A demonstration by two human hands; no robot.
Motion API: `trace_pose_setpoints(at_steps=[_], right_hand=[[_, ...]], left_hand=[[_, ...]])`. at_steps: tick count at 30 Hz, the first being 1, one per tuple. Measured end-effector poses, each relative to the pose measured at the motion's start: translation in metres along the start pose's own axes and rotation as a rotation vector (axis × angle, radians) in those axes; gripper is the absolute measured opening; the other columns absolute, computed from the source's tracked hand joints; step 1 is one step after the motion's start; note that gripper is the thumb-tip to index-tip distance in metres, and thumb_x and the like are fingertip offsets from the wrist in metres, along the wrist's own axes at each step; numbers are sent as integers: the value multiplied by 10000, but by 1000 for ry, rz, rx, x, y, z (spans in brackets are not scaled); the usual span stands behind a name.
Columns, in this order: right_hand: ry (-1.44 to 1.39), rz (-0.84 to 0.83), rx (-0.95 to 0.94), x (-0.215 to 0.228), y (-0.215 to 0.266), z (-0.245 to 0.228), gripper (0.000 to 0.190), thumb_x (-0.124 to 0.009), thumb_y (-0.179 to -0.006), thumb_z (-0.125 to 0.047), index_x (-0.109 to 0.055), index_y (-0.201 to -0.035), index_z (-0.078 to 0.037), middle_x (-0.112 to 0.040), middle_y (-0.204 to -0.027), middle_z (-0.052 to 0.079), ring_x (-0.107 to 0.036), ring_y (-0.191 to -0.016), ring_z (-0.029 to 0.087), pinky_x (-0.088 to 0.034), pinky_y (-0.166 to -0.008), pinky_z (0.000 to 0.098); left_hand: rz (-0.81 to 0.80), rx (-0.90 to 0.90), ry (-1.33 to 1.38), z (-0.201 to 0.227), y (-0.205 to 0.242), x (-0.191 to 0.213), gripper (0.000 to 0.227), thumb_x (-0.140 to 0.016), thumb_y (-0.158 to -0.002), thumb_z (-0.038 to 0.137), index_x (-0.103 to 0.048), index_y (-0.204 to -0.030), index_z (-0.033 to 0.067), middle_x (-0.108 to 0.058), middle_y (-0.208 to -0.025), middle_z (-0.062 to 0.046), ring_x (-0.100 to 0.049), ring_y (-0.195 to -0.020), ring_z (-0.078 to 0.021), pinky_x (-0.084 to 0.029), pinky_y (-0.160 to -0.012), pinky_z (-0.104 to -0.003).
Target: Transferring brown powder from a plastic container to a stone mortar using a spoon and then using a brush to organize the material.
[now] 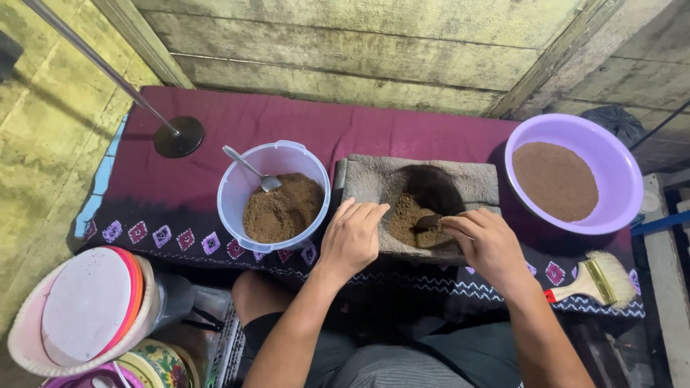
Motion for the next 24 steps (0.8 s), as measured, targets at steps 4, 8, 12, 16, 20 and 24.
trace_pose_setpoints(at_steps=[4,8,12,16,20,24], right_hand=[[-42,74,12,19,4,-3,127,-654,-986,-194,-730,-1085,-168,-696,-905,-25,-652,-826,218,-490,-702,332],[29,221,105,41,-9,-25,143,-658,-992,-147,-765,-1085,-162,-680,-880,7,-607,-722,244,-459,-644,342],[-13,284,110,36,-17,-27,109,-706,-968,-114,-779,-1044,-146,-689,-854,-3,-609,-689,222,-471,-644,306],[-221,282,66,43,-43,-45,193,-735,-905,-9,-802,-1045,-123,-739,-855,-26,-657,-683,195,-517,-634,272],[-369,285,88,34,-81,-54,148,-683,-968,-64,-790,-1040,-137,-731,-820,-1,-667,-688,216,-537,-675,286],[-505,209,115,3,-118,-74,146,-662,-967,-79,-768,-1052,-132,-734,-815,43,-710,-762,295,-555,-719,353]], left_hand=[[37,-10,-8,1,2,-2,331,-444,-998,187,-689,-1210,123,-702,-1004,-74,-706,-1034,-243,-431,-1110,-452],[127,15,204,-2,-5,14,191,-553,-1026,237,-715,-1045,137,-681,-842,-34,-720,-867,-248,-514,-993,-413],[151,85,362,-17,12,33,161,-616,-1008,236,-688,-884,162,-615,-716,-9,-691,-740,-250,-573,-804,-374],[202,167,272,-31,41,81,229,-629,-1015,275,-654,-821,156,-582,-679,-49,-669,-693,-299,-564,-717,-398],[247,290,281,-55,68,123,346,-588,-1044,245,-605,-717,136,-556,-619,-54,-659,-636,-304,-549,-635,-365],[360,461,237,-91,99,152,305,-467,-1079,180,-661,-850,130,-687,-664,-44,-719,-706,-278,-575,-710,-372]])
Point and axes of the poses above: each hand's wrist, its own y-axis away from the middle knuckle, its own x-axis out of the back of the hand, z = x × y, the point moved 6 cm from there along -y, towards the middle knuckle
